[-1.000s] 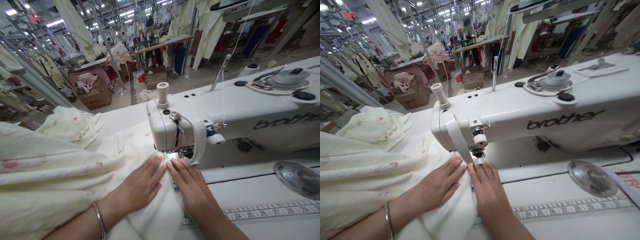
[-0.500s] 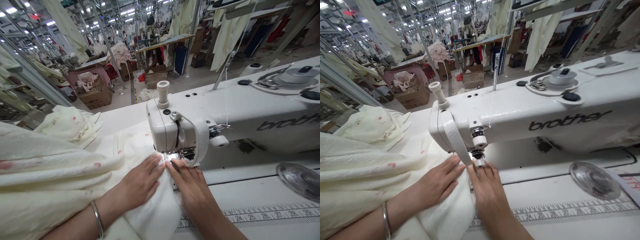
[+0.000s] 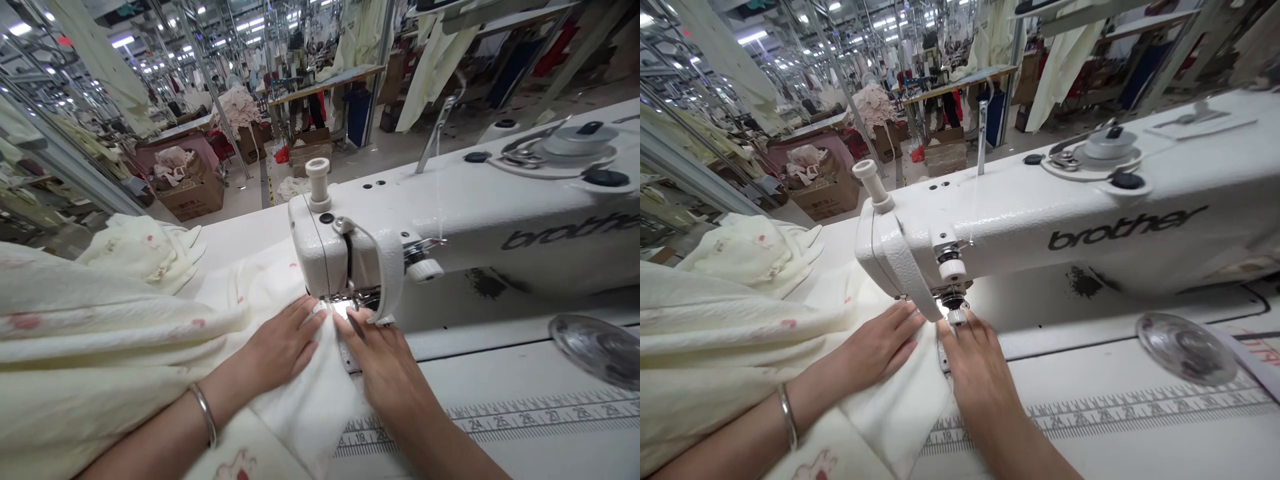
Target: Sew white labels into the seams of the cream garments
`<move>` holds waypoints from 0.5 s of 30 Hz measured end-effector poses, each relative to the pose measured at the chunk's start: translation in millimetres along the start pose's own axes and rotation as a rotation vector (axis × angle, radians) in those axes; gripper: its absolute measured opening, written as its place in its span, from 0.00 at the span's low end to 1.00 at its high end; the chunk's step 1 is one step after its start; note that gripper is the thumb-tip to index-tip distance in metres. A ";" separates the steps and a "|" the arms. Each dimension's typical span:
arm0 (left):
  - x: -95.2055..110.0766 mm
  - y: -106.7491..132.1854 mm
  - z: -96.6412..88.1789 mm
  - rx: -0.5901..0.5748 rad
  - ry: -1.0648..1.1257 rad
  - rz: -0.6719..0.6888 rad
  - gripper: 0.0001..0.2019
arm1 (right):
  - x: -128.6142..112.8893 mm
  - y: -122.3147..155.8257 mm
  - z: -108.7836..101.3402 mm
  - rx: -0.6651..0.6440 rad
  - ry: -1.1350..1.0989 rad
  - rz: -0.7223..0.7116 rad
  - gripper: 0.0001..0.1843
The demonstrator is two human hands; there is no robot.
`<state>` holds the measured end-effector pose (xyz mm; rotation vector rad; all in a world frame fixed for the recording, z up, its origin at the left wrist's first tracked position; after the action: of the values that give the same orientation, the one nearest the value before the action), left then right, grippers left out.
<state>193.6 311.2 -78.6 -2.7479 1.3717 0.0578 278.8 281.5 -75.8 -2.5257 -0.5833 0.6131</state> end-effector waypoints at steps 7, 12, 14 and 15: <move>-7.8 -0.5 3.6 0.002 0.009 -0.038 0.17 | -0.7 9.4 5.3 -0.044 -0.031 -0.006 0.30; -1.7 -0.1 -1.7 0.022 0.005 -0.017 0.17 | -12.2 16.6 -8.1 0.036 -0.054 -0.058 0.28; -0.8 -1.3 -4.4 0.056 -0.009 -0.009 0.18 | -22.7 15.9 -8.4 0.059 -0.067 -0.098 0.27; -2.3 -1.5 -6.0 0.084 -0.021 -0.014 0.19 | -29.6 14.3 -5.8 0.060 -0.060 -0.115 0.25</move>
<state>193.4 313.5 -72.3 -2.6806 1.3176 0.0280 261.9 253.5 -69.6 -2.4058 -0.7159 0.6554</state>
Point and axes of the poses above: each hand's wrist, its own y-axis away from the middle knuckle, its own z-axis out of the palm, x = y × z, the point moved 10 cm from there along -y, towards the middle knuckle, and after that the axes turned 14 degrees about -y, right-handed, at the moved point
